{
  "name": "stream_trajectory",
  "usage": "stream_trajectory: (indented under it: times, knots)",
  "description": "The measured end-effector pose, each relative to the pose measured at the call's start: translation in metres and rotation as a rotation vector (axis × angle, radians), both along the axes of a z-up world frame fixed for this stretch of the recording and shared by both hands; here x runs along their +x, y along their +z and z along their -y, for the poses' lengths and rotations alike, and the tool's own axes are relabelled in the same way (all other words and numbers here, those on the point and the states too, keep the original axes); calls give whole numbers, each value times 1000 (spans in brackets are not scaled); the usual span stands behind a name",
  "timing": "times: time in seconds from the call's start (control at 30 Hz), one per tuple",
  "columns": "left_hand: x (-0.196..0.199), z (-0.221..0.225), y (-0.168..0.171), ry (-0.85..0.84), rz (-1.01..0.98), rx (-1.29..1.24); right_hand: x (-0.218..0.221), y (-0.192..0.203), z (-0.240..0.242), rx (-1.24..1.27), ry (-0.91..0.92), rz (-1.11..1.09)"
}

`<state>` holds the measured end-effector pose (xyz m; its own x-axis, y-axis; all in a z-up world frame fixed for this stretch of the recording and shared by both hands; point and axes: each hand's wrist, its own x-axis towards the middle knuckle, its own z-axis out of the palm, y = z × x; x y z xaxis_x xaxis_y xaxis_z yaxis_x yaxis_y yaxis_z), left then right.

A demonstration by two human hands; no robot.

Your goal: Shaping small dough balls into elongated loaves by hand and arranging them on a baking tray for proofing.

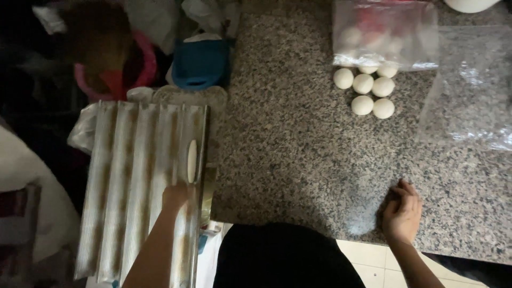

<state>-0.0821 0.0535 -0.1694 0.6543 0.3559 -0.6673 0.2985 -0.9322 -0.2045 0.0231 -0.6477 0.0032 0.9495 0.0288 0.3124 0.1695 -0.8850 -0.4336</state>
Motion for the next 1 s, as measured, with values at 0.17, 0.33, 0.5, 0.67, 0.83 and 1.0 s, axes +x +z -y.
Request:
stream_trajectory:
  times: [0.17,0.33,0.5,0.67,0.83,1.0]
  knots:
    - [103,81,129,687,531,-439,0,-11,7,21,-27,-15]
    - [236,217,236,517,621,-712,4,-13,6,44,-58,29]
    - [364,370,139,323,565,-1162,6,9,-5,104,-43,83]
    - [413,481,130,176,687,-970,5,-7,-2,52,-223,83]
    - [343,485,183,289,583,-1037,5,-5,-3,23,-220,56]
    - [208,406,278,510,181,-1367,9,0,-11,41,-282,30]
